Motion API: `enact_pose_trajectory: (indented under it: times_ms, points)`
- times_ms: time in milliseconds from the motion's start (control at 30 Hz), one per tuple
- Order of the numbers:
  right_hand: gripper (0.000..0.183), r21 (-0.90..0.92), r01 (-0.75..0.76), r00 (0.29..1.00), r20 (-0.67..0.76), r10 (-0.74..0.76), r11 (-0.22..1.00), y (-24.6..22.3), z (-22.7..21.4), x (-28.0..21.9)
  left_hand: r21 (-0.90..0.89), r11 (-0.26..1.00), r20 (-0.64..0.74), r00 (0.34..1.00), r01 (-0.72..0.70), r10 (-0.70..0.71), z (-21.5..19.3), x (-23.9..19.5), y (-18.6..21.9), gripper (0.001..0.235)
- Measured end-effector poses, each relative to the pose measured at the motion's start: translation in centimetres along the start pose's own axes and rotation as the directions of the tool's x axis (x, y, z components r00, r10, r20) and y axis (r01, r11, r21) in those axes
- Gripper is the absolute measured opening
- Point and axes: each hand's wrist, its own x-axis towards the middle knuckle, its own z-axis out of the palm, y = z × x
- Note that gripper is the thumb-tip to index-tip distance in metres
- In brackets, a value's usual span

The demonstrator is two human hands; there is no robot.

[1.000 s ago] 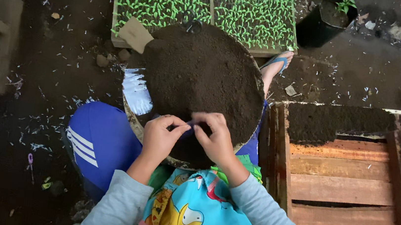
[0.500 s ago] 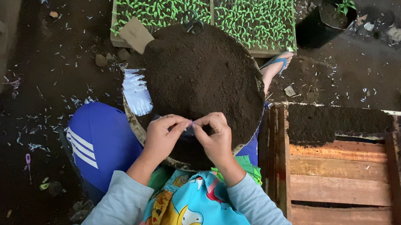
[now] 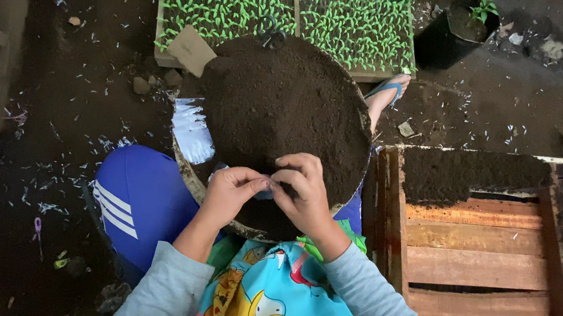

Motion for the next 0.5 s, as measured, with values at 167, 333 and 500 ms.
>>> enact_pose_trajectory:
  times_ms: [167,333,500]
  points:
    - [0.014,-0.012,0.001,0.999,0.046,0.000,1.000,0.1,-0.2,0.2,0.039,0.999,-0.005,1.000,-0.003,0.004,-0.4,-0.4,1.2,0.008]
    - [0.017,0.001,-0.053,0.997,0.056,0.053,0.999,0.7,-0.2,-1.2,0.118,0.993,-0.020,1.000,-0.003,0.005,-0.4,-0.7,2.2,0.009]
    - [0.013,0.031,-0.081,0.997,0.017,0.081,0.996,-0.7,-0.8,-1.2,0.206,0.978,-0.052,0.998,-0.031,0.043,-0.2,-0.9,2.4,0.004]
